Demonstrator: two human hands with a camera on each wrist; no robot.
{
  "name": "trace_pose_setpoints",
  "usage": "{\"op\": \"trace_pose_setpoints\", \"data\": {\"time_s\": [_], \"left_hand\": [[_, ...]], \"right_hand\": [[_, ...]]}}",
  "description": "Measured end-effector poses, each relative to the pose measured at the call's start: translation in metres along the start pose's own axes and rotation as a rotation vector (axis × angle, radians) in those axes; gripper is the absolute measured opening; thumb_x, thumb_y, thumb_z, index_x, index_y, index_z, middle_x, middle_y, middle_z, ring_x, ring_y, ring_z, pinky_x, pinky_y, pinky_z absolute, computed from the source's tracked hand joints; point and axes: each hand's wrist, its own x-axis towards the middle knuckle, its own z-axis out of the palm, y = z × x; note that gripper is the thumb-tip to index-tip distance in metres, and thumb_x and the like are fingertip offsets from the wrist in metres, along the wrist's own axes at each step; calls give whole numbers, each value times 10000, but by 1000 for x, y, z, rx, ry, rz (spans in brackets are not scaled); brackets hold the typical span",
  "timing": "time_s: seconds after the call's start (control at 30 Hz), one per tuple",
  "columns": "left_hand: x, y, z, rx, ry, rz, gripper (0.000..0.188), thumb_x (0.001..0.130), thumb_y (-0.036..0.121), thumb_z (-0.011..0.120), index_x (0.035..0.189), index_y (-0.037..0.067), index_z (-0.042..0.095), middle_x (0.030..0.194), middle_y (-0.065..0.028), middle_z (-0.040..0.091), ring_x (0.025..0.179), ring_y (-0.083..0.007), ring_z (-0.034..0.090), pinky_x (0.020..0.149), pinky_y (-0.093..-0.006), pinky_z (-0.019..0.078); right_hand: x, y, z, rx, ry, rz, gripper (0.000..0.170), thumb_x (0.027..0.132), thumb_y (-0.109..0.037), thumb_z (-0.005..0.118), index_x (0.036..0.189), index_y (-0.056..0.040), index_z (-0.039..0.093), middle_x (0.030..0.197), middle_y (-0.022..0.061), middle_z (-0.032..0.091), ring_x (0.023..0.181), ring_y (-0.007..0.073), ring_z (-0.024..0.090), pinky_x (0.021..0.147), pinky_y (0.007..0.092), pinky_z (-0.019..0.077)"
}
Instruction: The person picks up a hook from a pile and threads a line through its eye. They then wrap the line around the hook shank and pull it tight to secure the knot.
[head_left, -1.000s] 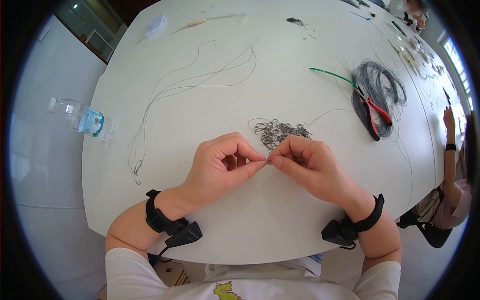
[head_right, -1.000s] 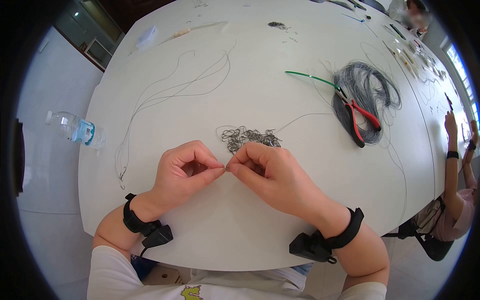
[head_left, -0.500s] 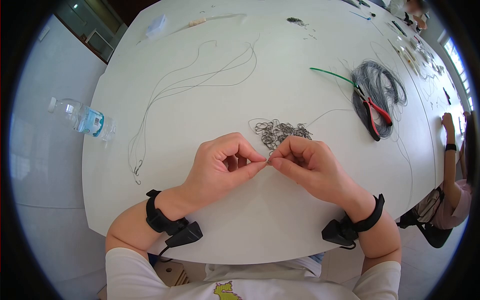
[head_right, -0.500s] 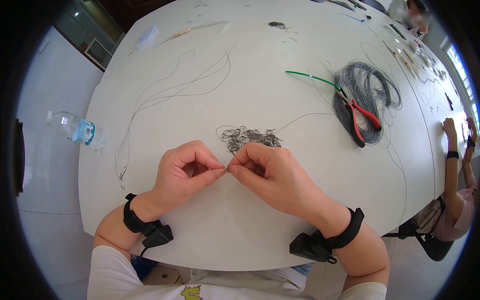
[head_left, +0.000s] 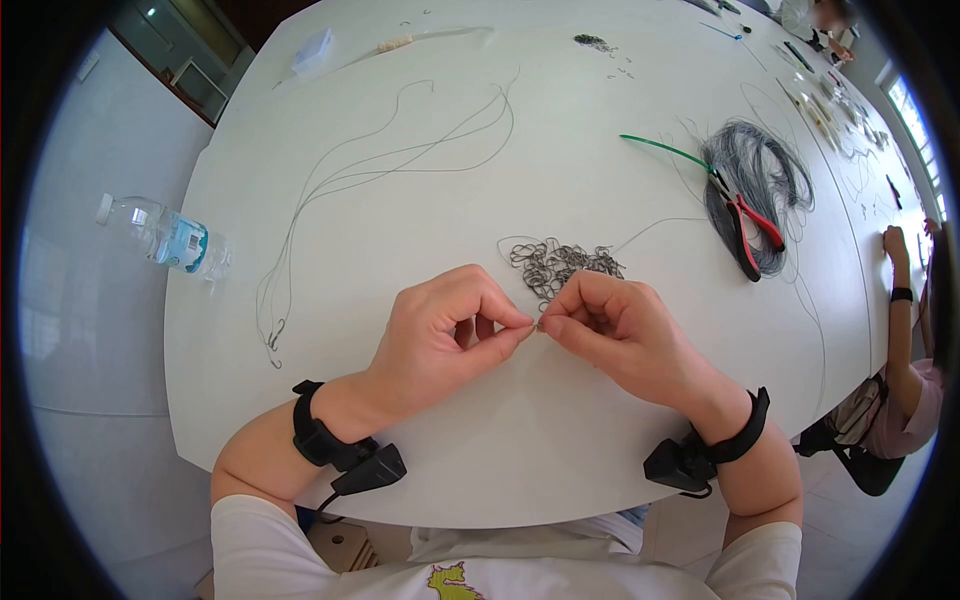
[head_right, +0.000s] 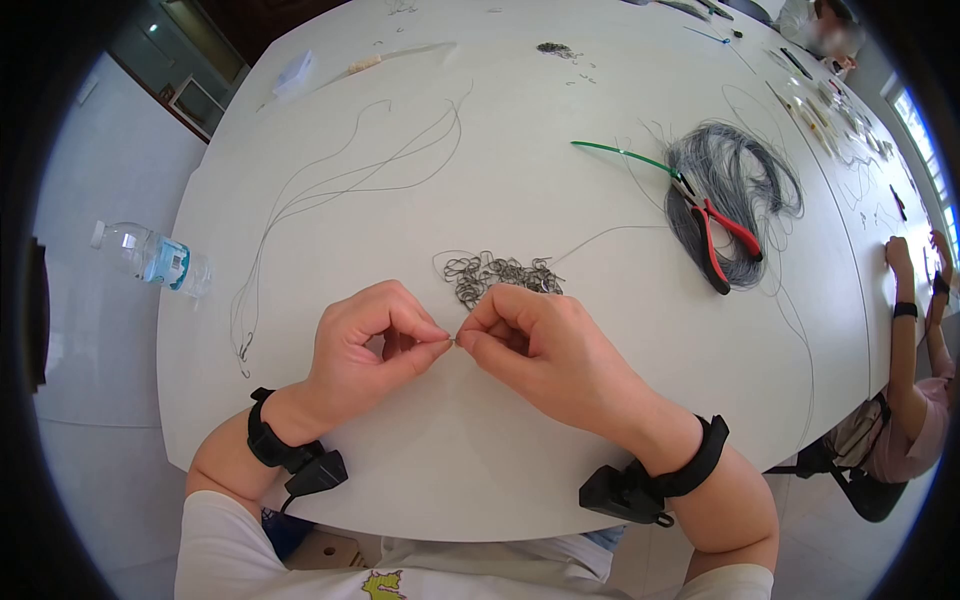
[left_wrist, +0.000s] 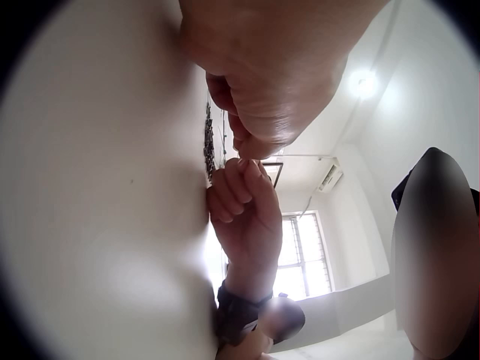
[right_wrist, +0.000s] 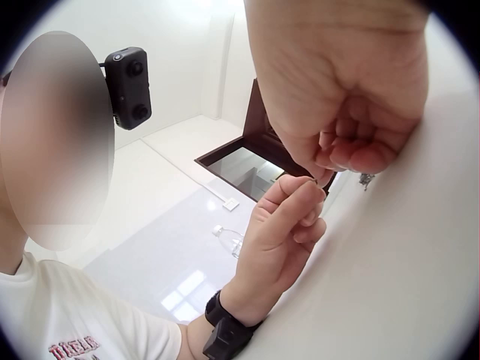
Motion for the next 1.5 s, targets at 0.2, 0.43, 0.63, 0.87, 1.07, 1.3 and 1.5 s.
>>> {"op": "trace_pose_setpoints", "data": {"time_s": [0.2, 0.43, 0.63, 0.87, 1.07, 1.3, 1.5], "left_hand": [[-1, -1, 2, -25, 12, -50, 138, 820, -70, 717, 827, 46, 642, 818, 4, 621, 682, -29, 549, 554, -184, 412], [-3, -2, 0, -123, -8, -189, 98, 870, -39, 688, 862, 37, 625, 818, 22, 614, 710, -19, 542, 594, -184, 432], [-2, -1, -1, -122, -10, -205, 94, 876, -36, 683, 867, 36, 623, 831, 17, 627, 716, -18, 544, 610, -185, 439], [1, 2, -2, -125, -37, -255, 57, 900, 21, 680, 890, 39, 626, 827, 39, 613, 699, 1, 515, 608, -174, 421], [9, 11, -16, -45, 63, -240, 45, 908, 65, 680, 906, 54, 636, 810, 68, 580, 680, 13, 486, 595, -161, 393], [-3, 54, -124, 281, 362, 20, 56, 903, 39, 656, 900, 57, 602, 836, 51, 579, 785, -22, 511, 675, -188, 411], [-79, 20, -164, 584, 313, -271, 55, 895, -11, 586, 914, 39, 599, 789, 34, 534, 736, -45, 502, 619, -209, 409]], "right_hand": [[-1, 3, 3, -13, 24, -32, 129, 904, -113, 634, 923, 14, 624, 659, -1, 573, 593, 53, 459, 541, 234, 395], [0, -1, 3, -31, 37, -25, 127, 894, -103, 639, 946, 12, 627, 651, -10, 549, 576, 53, 443, 528, 236, 378], [-2, -7, 1, -109, 15, -57, 106, 886, -87, 648, 925, 6, 617, 651, 8, 555, 560, 74, 454, 525, 244, 384], [-3, -7, -8, -294, 99, -258, 71, 872, -53, 655, 896, -11, 604, 702, 77, 614, 577, 158, 559, 554, 283, 453], [-5, -15, -23, -465, 350, -370, 43, 865, -14, 660, 870, -5, 618, 728, 93, 625, 590, 157, 582, 567, 270, 475], [-19, -46, -65, -696, 719, -394, 45, 908, -36, 651, 884, -2, 633, 710, 13, 592, 645, 60, 546, 595, 212, 445], [-18, -61, -90, -887, 558, -286, 90, 857, -82, 670, 867, -3, 627, 686, 85, 609, 607, 186, 565, 610, 296, 468]]}}
